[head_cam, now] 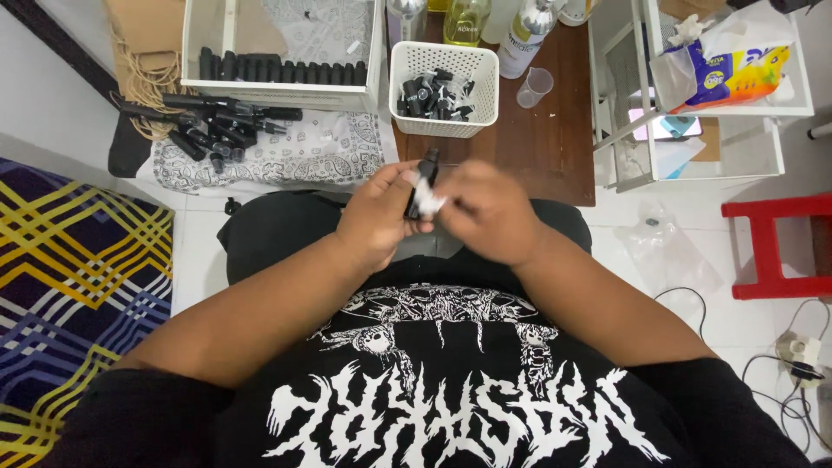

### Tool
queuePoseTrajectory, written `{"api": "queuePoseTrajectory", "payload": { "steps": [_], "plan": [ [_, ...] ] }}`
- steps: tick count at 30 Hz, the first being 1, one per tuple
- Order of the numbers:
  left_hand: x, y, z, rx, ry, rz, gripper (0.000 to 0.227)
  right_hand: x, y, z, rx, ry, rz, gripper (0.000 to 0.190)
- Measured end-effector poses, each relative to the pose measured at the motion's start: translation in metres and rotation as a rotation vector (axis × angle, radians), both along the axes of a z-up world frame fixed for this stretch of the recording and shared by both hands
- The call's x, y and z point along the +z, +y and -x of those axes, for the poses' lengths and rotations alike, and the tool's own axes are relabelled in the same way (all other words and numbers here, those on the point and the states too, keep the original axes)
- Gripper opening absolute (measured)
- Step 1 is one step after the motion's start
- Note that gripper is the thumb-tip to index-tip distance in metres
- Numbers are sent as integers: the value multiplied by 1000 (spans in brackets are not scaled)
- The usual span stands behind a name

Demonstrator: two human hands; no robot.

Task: Assembling perfume sample tubes by inserting white components into black tubes and organizing them in a basket.

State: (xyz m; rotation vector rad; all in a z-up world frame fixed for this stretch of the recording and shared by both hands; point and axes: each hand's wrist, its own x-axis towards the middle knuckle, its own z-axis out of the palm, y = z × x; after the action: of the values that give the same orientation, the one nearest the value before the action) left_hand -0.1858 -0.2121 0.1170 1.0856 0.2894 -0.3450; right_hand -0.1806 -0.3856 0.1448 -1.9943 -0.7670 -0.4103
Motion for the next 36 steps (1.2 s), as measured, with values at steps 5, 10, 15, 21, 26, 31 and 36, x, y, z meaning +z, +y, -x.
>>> {"api": "queuePoseTrajectory", "payload": {
  "steps": [5,10,15,21,26,31,36],
  "plan": [
    [2,-1,2,-18,1,-47,34,1,-5,-3,-5,30,-14,9],
    [-14,2,-3,-12,-23,-92,34,-1,-1,1,-34,14,81,13],
    [0,0,3,-29,-60,-44,40,-2,-9,-8,-94,49,-34,10],
    [-16,-1,2,-28,-57,8,44,2,-1,-2,36,33,-2,8],
    [-7,3,5,-39,-24,-70,51,-3,-7,-7,-84,51,-6,10],
    [-30,2,-12,7,18,-36,54,-8,3,-12,65,131,9,12],
    [-26,-1,-17,3,129,-59,37,-20,2,-28,-164,73,74,8]
  ]
}}
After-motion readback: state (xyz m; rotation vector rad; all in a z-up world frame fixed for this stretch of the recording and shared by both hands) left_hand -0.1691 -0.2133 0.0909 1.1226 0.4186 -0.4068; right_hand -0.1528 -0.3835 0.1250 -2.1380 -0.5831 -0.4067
